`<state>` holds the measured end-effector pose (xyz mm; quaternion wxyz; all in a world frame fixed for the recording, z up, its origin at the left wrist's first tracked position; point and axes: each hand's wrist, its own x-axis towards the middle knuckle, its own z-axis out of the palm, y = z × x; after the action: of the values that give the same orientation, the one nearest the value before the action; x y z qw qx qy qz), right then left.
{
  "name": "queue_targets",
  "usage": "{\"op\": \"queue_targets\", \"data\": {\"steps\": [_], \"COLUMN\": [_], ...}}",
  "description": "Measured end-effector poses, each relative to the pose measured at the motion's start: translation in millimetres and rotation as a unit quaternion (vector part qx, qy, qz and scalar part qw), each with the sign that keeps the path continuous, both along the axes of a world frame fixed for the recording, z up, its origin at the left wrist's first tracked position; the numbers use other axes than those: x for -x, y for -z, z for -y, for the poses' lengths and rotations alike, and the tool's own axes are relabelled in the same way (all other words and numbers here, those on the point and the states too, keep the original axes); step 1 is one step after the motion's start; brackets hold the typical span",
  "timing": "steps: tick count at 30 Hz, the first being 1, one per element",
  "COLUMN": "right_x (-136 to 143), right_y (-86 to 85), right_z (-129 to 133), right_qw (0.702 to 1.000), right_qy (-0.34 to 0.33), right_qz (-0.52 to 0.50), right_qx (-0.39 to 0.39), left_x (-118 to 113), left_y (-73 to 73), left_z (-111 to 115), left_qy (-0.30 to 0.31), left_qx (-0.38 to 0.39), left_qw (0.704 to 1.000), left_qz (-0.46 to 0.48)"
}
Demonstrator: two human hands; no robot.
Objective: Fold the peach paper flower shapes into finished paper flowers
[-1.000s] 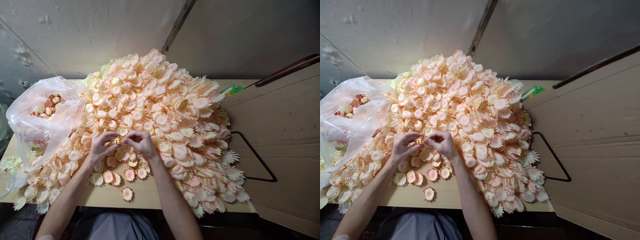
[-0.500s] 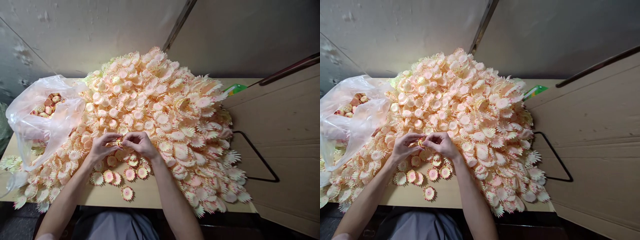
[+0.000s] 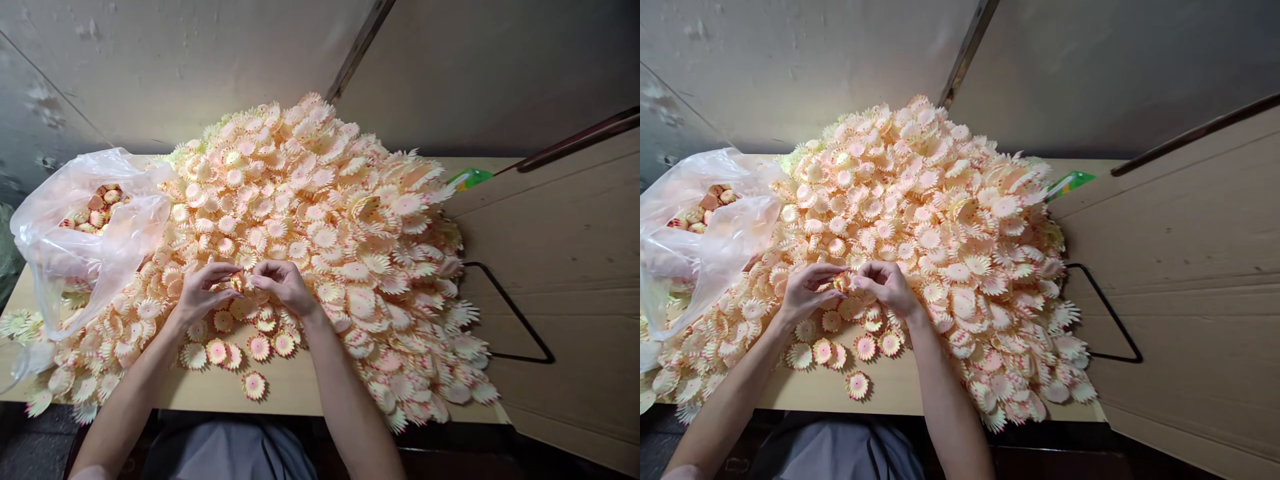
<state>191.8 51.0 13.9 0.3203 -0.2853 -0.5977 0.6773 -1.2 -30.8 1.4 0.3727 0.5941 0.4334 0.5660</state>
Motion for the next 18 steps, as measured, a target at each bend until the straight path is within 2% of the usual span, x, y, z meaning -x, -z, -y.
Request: {"op": "queue_targets", "data": {"steps": [7,13,15,18], "right_x": [3.8,5.2,5.2,4.7], "right_y": [9.9,7.1,5.7,4.3], "right_z": [-0.2,-4.1,-4.2,-2.6], "right_qw": [0.998,0.986,0.984,0.99], "right_qy": [0.047,0.142,0.147,0.109], "right_qz": [-0.007,0.011,0.006,-0.001], "right_qx": [-0.029,-0.092,-0.096,-0.087], "left_x": [-0.4,-4.2,-5.0,-5.4], "left_y": [0.3,-1.2,-1.4,-2.4], "left_z": [-0.6,1.3,1.1,0.2], "left_qy": [-0.062,-0.087,-0.093,-0.109], "left_qx": [-0.052,-0.027,-0.021,-0.021], "left_qw": [0.997,0.995,0.995,0.992], "left_qz": [-0.011,0.034,0.042,0.061]}}
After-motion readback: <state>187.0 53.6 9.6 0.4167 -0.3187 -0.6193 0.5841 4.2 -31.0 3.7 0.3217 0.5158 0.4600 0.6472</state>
